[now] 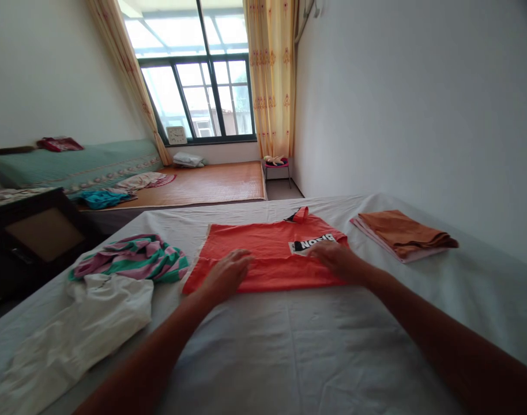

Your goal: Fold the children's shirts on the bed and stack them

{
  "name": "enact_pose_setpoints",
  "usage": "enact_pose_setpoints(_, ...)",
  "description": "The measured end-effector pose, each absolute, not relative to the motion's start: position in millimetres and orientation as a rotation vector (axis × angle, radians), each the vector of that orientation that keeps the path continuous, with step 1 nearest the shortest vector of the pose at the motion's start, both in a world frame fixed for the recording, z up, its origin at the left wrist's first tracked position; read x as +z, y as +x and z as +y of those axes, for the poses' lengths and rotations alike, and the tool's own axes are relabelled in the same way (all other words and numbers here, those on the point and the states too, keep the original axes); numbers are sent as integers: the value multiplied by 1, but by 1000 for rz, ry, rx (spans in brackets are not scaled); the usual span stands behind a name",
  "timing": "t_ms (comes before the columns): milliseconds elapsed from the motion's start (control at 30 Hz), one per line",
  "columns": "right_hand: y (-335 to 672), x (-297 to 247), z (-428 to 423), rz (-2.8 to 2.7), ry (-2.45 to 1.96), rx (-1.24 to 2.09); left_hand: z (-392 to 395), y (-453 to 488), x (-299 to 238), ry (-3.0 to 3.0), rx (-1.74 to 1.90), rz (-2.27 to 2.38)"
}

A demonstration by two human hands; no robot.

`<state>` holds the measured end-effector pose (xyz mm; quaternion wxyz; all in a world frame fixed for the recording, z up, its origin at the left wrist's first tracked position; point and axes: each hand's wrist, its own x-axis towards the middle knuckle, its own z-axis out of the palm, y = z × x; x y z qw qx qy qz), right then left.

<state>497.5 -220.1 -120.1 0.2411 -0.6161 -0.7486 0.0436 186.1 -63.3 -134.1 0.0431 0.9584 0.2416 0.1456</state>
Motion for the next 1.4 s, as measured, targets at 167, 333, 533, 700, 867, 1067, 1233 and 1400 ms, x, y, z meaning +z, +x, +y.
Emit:
enact_pose_setpoints(167, 480, -163, -208, -2230, -1705, 178, -89, 210, -162, 2926, 174, 596)
enact_pose_setpoints(333, 541, -173, -206, -1896, -1955, -22, -86, 203, -164, 2901, 124, 672)
enact_pose_setpoints(533, 587, -154, -186, -1393, -2064, 86, -82, 211, -155, 2843, 263, 641)
enact_pose_setpoints(700, 592, -151, -157, -1257, -2105, 367, -66, 265, -139, 2659, 423, 683)
enact_pose_setpoints(867, 573, -154, -152, -1324, -1672, 571, -57, 337, -144, 2352, 433, 855)
enact_pose_setpoints(1067, 571, -151, -170, -1177, -1110, 785, -54, 382, -172, 1924, 612, 872)
enact_pose_setpoints(1233, 570, -144, -171, -1135, -1075, 884, -51, 392, -177, 1651, 607, 796)
enact_pose_setpoints(1400, 563, -135, -172, -1107, -978, 961, -36, 385, -179, 1707, 628, 716)
